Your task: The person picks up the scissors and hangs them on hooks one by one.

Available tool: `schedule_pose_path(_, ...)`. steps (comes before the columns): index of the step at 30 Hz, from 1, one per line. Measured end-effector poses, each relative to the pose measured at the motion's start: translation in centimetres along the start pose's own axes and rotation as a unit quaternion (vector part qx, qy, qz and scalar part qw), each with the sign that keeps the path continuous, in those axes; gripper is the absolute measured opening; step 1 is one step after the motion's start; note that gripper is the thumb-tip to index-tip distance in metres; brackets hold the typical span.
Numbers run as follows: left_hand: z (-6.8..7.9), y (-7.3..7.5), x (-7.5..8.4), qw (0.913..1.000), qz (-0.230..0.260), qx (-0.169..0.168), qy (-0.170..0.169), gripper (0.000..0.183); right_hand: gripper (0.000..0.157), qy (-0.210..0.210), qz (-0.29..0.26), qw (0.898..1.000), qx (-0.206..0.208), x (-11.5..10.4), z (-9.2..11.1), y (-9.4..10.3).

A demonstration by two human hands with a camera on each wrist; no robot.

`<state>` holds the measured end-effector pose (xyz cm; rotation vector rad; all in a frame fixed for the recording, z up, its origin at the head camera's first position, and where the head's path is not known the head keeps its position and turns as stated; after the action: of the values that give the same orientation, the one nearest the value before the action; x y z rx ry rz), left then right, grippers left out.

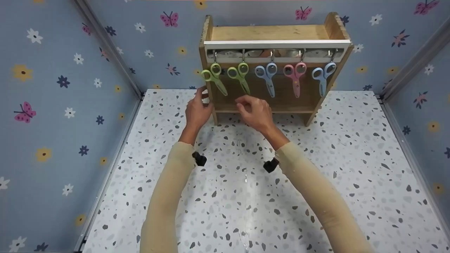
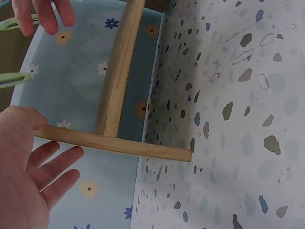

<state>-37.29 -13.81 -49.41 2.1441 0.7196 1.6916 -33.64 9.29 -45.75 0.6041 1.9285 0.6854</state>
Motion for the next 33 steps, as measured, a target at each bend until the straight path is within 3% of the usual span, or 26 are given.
schedule_pose_path(9, 1.3, 1.1, 0.0, 0.9999, -0.01, 0.001, -0.004, 0.05, 0.025, 0.021, 0.023, 0.999, -0.018, 1.4, 1.5, 1.4)
schedule_pose_path(17, 2.4, 1.8, 0.1, 0.9992, -0.017, 0.0, -0.035, 0.051, 0.025, 0.038, 0.031, 0.999, -0.009, 2.5, 2.7, 3.1)
schedule_pose_path(33, 5.7, 3.2, 1.6, 0.9892, -0.111, -0.034, -0.09, 0.043, 0.035, 0.054, 0.094, 0.994, -0.014, 5.0, 5.6, 8.5)
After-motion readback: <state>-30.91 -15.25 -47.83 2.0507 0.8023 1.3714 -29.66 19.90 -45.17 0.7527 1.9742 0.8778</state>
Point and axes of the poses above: each hand's wrist, its own z-axis away from the middle knuckle, its own y-axis out of the back of the hand, x = y × z, the point moved 5 cm from there along -z, towards the middle knuckle, and after that the axes turned 6 degrees about z, right-handed, at the moved point
